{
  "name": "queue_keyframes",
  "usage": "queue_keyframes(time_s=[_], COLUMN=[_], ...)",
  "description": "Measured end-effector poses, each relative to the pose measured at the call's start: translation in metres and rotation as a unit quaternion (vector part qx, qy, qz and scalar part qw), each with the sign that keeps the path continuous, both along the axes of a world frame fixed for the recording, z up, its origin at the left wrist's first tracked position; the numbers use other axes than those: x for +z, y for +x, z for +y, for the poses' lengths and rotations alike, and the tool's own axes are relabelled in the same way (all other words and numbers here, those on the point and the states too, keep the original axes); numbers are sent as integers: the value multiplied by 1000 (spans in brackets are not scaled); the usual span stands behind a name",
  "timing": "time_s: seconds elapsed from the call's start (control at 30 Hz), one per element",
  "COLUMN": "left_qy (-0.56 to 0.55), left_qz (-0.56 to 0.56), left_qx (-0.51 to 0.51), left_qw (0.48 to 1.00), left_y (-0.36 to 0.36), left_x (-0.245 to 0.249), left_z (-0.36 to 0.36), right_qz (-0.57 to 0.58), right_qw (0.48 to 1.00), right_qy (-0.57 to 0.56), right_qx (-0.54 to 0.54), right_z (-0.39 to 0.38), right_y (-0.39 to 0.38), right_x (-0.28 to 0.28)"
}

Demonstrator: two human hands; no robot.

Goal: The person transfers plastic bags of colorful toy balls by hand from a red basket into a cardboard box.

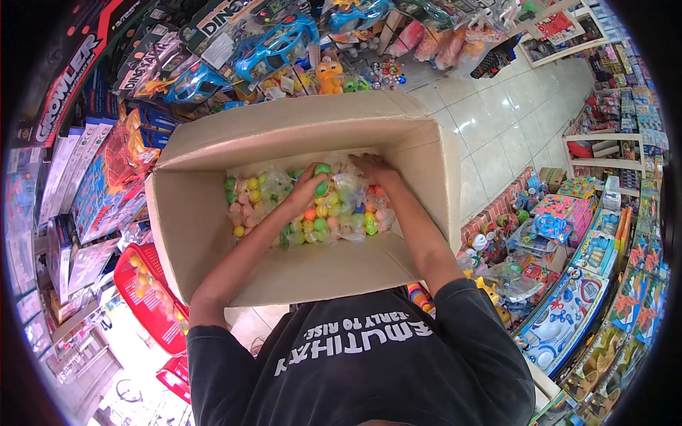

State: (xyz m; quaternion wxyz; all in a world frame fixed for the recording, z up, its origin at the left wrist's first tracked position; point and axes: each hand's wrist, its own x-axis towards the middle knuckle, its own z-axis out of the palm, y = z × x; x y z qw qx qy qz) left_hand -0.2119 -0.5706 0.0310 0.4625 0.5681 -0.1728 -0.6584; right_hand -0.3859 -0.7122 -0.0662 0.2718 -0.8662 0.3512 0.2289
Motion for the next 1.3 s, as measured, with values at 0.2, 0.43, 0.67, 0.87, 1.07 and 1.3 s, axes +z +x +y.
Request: queue_keyframes(time_s=[0.2, 0.43, 0.67, 0.87, 1.07, 1.3], left_qy=[-21, -7, 24, -21, -30, -26], left_qz=[118, 26, 50, -48, 85, -48], left_qx=[4, 53, -39, -132, 30, 57], left_qw=[993, 998, 998, 990, 995, 997], left_y=[-4, -28, -24, -21, -45, -67], left_x=[-47, -46, -52, -59, -84, -135], left_z=[-23, -43, -55, -72, -76, -87], right_qz=[64, -103, -122, -83, -73, -168], right_qw=[967, 926, 966, 982, 983, 955], right_qy=[238, 288, 200, 110, 51, -32], right_qx=[-72, -219, -108, -128, -162, -243], right_z=[-35, -31, -39, -36, -40, -24], right_y=[10, 26, 17, 11, 6, -4], right_x=[48, 81, 75, 71, 25, 14])
